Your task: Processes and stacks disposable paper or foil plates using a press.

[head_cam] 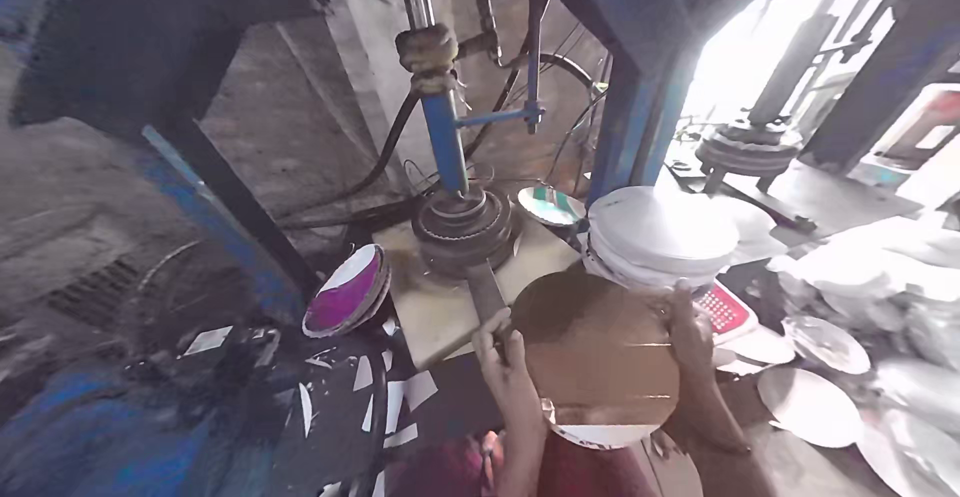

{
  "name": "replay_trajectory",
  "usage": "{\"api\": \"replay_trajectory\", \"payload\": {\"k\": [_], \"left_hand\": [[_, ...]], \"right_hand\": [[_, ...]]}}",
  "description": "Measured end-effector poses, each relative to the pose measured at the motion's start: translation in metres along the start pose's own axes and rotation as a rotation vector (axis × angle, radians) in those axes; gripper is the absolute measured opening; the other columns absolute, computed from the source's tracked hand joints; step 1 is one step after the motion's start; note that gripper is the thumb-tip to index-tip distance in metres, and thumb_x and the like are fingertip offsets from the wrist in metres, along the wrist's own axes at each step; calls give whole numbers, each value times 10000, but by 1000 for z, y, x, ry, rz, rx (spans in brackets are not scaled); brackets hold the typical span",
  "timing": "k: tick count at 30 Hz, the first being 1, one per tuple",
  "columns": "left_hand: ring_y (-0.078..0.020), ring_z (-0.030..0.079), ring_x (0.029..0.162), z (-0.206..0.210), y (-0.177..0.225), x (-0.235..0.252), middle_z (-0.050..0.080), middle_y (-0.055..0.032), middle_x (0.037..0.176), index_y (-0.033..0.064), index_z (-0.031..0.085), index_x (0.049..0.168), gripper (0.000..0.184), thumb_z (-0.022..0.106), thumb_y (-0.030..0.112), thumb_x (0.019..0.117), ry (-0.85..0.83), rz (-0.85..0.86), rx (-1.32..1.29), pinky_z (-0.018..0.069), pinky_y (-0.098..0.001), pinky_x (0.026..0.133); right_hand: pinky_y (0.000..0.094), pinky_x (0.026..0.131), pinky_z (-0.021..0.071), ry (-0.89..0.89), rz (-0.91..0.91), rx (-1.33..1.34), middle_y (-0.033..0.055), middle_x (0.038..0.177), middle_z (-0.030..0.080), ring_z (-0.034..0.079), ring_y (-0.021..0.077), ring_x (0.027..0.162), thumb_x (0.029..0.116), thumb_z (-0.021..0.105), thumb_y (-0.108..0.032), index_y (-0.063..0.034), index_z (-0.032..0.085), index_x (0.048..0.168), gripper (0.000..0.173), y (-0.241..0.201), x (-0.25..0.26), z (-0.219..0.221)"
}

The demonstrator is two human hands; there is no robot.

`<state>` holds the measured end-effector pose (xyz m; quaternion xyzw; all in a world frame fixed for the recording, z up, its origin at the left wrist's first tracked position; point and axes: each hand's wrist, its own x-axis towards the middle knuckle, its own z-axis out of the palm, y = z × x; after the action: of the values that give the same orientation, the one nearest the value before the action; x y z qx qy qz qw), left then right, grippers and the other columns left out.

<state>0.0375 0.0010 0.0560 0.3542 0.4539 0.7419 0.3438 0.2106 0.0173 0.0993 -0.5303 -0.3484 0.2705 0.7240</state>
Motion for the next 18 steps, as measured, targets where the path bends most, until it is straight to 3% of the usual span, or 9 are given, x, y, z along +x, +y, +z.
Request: {"api": "replay_trajectory", "payload": {"k": [2, 4, 6, 7, 9, 12, 14, 16, 18], "left_hand": [[-96, 571, 1021, -5, -4, 0, 581, -133, 1156, -89, 576, 1231, 341, 504, 19, 916, 13, -33, -3, 479, -214, 878], [-82, 541, 1018, -5, 1, -1, 545, -128, 1186, -90, 486, 1348, 431, 488, 27, 933, 24, -68, 1, 457, -201, 856], [-157, 496, 1239, -5, 8, -5, 471, -209, 1425, -93, 383, 1456, 520, 441, 59, 962, -25, -104, -23, 429, -284, 1005], [-195, 449, 1345, -8, 5, -7, 412, -234, 1516, -99, 368, 1474, 532, 408, 84, 977, -77, -101, -37, 392, -326, 1083], [-213, 415, 1420, -11, -2, -11, 423, -226, 1545, -102, 431, 1447, 518, 359, 141, 994, -148, -67, -20, 361, -359, 1137], [-229, 464, 1357, -4, -3, -13, 500, -229, 1454, -100, 516, 1366, 476, 386, 120, 964, -79, -10, 1, 380, -353, 1120], [-260, 462, 1355, -4, -5, -11, 492, -250, 1454, -103, 501, 1386, 495, 400, 87, 941, -46, 3, 2, 366, -365, 1129], [-252, 442, 1365, -6, -10, -15, 443, -264, 1483, -96, 360, 1483, 534, 368, 93, 983, -28, 21, -7, 362, -347, 1129], [-253, 387, 1417, -11, -11, -32, 370, -275, 1539, -84, 230, 1546, 602, 348, 227, 1044, -11, 99, 50, 324, -365, 1163]], "right_hand": [[130, 596, 496, -54, 21, -88, -127, 618, 588, 553, -73, 563, 1104, 324, -153, -45, 625, 805, 439, 12, 7, 0], [176, 639, 474, -114, 157, -182, -24, 751, 588, 538, -2, 645, 1131, 262, -223, 23, 610, 996, 447, 8, 10, 5], [262, 961, 491, -265, 203, -144, 177, 1233, 659, 629, 107, 1077, 1129, 213, -245, 115, 525, 1347, 524, -2, 6, -3], [251, 1023, 468, -343, 159, -121, 189, 1350, 606, 595, 93, 1190, 1127, 188, -274, 114, 456, 1420, 555, 7, 6, -11], [202, 998, 478, -289, 96, -48, 194, 1364, 599, 597, 56, 1201, 1115, 210, -296, 127, 417, 1433, 568, 11, -5, -9], [162, 895, 478, -38, 157, 36, 154, 1232, 586, 579, -3, 1029, 1131, 278, -209, 119, 334, 1457, 465, -5, -8, 8], [202, 736, 512, -2, 100, -9, 88, 1001, 674, 618, 11, 838, 1124, 314, -257, 98, 534, 1276, 445, 31, 14, 2], [215, 802, 541, -142, 54, -90, 63, 926, 703, 653, 23, 840, 1133, 255, -307, 75, 634, 1120, 538, 40, 23, -5], [271, 900, 539, -356, 95, -134, 97, 1031, 739, 684, 82, 959, 1128, 150, -374, 56, 660, 1128, 666, 27, 26, -13]]}}
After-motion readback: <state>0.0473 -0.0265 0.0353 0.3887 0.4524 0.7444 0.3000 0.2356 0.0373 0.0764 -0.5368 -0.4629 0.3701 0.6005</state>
